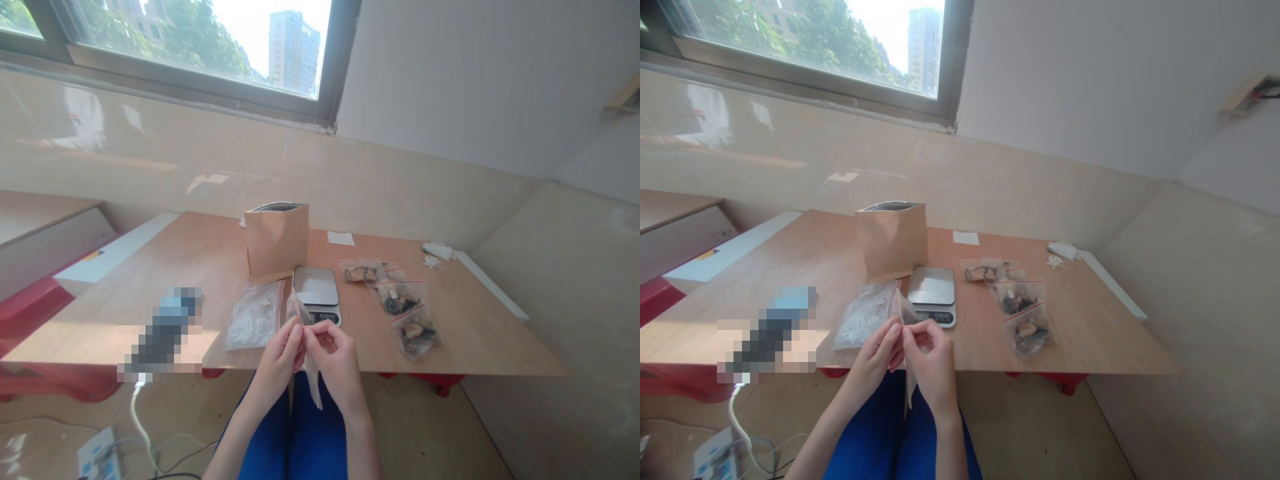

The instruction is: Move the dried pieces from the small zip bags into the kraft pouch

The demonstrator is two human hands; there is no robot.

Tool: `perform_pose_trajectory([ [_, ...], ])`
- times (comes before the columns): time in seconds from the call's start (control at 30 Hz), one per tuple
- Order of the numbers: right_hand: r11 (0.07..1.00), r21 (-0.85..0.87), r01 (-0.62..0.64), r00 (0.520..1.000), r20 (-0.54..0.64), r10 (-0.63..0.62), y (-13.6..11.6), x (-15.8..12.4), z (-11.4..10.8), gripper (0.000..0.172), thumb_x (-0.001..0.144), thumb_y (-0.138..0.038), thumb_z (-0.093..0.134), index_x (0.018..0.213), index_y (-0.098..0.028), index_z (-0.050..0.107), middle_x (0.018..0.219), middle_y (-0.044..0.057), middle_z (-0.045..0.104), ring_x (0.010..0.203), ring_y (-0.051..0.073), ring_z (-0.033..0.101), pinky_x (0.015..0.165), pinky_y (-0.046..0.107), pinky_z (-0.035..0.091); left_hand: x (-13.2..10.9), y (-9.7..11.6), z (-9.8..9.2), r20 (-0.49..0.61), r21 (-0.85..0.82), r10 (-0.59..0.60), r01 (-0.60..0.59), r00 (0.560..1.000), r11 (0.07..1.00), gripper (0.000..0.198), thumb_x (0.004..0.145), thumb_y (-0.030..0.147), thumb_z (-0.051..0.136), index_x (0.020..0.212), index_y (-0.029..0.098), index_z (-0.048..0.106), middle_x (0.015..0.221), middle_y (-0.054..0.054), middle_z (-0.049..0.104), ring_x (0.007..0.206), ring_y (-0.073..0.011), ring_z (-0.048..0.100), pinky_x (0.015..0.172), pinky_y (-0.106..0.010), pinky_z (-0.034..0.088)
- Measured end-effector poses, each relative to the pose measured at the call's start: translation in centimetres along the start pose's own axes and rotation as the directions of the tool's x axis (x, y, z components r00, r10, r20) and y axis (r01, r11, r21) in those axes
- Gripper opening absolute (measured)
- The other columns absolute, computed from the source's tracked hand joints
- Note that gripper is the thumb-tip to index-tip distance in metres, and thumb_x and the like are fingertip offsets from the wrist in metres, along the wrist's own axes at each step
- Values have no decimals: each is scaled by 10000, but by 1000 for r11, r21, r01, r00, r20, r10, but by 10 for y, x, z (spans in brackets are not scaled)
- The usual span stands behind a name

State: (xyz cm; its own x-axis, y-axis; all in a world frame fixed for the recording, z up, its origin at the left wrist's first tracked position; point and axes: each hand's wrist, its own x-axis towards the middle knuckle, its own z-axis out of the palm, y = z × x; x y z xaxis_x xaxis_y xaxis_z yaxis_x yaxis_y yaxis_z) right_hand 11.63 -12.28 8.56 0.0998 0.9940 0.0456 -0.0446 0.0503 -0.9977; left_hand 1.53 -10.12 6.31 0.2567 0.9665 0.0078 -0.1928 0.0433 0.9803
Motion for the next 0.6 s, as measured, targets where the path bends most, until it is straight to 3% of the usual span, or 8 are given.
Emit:
perform_pose_trajectory([
  [0.17,996,-74,59,991,-117,-67,5,0,-2,154,790,-303,611,750,-155,625,694,15,654,659,130,618,645,224,504,-3,8,-3,31,196,46,-51,998,979,354,842,515,402,697,193,423,517,78,309,451,-73,281,433,-206,243],
  [0.27,985,-138,103,985,-123,-120,5,-1,-2,169,807,-318,591,767,-159,630,711,19,651,634,125,602,624,223,493,-6,14,-1,23,305,51,-55,998,951,327,871,467,386,692,194,412,558,54,390,518,-93,373,502,-218,310],
  [0.5,979,-173,109,982,-134,-133,5,-2,0,187,804,-328,584,768,-152,637,698,38,670,632,150,621,621,252,503,-3,8,4,-16,251,68,-62,998,966,297,843,445,438,664,212,393,534,55,387,487,-101,375,469,-219,307],
  [0.6,982,-169,87,945,-298,-135,11,3,-10,192,767,-340,611,728,-152,618,674,38,669,625,158,625,618,262,501,-2,9,-4,-47,274,60,-45,997,961,310,820,425,462,612,218,359,491,61,364,454,-96,348,455,-218,284],
])
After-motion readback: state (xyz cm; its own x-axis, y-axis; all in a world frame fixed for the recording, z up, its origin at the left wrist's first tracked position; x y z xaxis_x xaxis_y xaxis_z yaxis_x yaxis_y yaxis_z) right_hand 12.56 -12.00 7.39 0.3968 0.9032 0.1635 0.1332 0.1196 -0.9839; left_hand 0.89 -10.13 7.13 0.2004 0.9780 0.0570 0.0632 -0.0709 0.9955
